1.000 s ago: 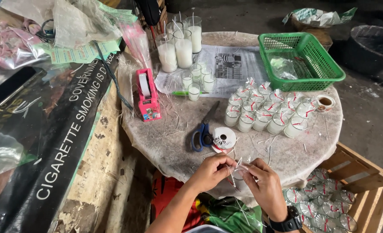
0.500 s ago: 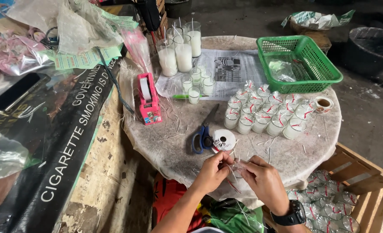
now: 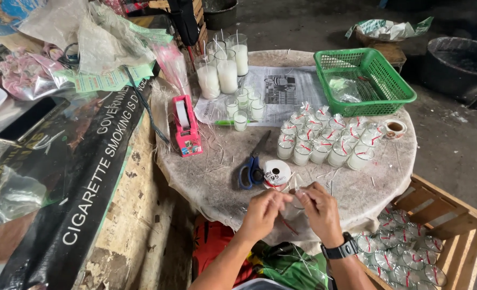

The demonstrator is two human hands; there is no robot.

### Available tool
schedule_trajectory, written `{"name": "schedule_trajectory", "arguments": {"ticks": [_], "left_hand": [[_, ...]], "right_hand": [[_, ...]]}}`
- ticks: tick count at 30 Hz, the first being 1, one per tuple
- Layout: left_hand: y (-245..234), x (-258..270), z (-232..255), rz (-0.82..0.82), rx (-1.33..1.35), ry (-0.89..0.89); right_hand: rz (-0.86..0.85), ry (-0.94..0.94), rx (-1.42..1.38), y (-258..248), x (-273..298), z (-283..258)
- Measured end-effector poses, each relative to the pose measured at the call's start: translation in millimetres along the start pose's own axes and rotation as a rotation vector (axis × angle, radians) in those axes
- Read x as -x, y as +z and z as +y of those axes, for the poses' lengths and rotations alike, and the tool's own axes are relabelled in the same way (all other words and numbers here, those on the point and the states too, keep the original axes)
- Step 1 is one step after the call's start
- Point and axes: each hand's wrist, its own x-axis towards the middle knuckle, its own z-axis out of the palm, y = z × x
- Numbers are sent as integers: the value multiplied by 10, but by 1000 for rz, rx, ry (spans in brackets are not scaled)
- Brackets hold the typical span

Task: Wrapping small white candles in individual plastic bags and tying them with red string.

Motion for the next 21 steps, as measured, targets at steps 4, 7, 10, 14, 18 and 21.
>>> {"name": "schedule_trajectory", "arguments": {"ticks": [4,7,10,14,18,21], "left_hand": [[-252,-180,256,154,-16,-73],[-425,-262,405,-106,-473,-324],[-461,-299,662,-221,-618,-361],[-375,-236,932,-356,-857,-319],[-286,-162,936,-495,-1034,-185],[-327,-24,850,-377,-908,-18]], "right_hand": [[83,-15,-79,-112,36,-152],[36,-126,-26,-246,131,-371],[44,-387,181,-297,149,-647],[32,-530,239,-278,141,-864],[77,-543,306,-195,167,-855],[153,-426,303,-173,229,-466]]}}
